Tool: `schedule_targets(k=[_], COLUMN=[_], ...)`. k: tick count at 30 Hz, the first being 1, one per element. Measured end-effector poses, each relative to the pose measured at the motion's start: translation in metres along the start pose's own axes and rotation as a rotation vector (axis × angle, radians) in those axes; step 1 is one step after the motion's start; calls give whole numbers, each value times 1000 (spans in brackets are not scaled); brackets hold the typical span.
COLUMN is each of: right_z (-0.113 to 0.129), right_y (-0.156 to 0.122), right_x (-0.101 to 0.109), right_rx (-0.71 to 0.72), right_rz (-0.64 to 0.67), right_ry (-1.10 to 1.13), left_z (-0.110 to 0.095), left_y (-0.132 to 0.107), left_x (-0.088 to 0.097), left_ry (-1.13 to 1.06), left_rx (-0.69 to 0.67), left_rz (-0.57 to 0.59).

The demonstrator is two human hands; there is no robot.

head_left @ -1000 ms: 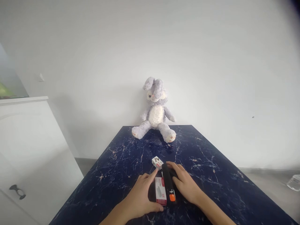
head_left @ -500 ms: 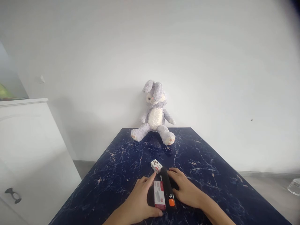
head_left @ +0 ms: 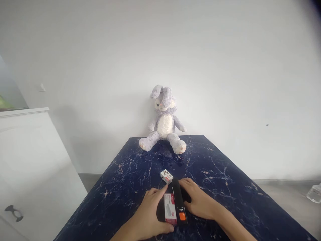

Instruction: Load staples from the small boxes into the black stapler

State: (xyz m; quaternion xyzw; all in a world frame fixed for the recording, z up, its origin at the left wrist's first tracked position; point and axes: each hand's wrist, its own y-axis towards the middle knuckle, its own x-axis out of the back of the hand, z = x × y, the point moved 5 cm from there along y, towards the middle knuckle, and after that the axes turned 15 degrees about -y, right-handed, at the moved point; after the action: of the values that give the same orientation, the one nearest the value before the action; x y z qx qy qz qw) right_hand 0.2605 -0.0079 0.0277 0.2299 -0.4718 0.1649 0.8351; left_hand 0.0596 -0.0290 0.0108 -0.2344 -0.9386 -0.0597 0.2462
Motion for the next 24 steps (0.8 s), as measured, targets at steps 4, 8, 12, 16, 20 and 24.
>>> schedule_targets(k=[4, 8, 12, 16, 20, 24], right_z=[-3, -8, -6, -3, -1, -4], right_y=[-5, -12, -13, -13, -14, -13], right_x=[-2, -5, -7, -5, -2, -4], right_rx=[-48, -104, -75, -88, -95, -91], right_rz=[181, 367, 372, 369, 406, 407], right_ry=[-18, -47, -46, -31, -18, -36], left_z=[0, -5, -8, -6, -5, 2], left_y=[-3, -4, -2, -5, 0, 33], left_x=[2, 4, 1, 0, 12, 29], left_ry=[-48, -64, -49, -33, -136, -65], left_rx=[-8, 15, -5, -50, -163, -154], left_rz=[41, 28, -5, -10, -88, -362])
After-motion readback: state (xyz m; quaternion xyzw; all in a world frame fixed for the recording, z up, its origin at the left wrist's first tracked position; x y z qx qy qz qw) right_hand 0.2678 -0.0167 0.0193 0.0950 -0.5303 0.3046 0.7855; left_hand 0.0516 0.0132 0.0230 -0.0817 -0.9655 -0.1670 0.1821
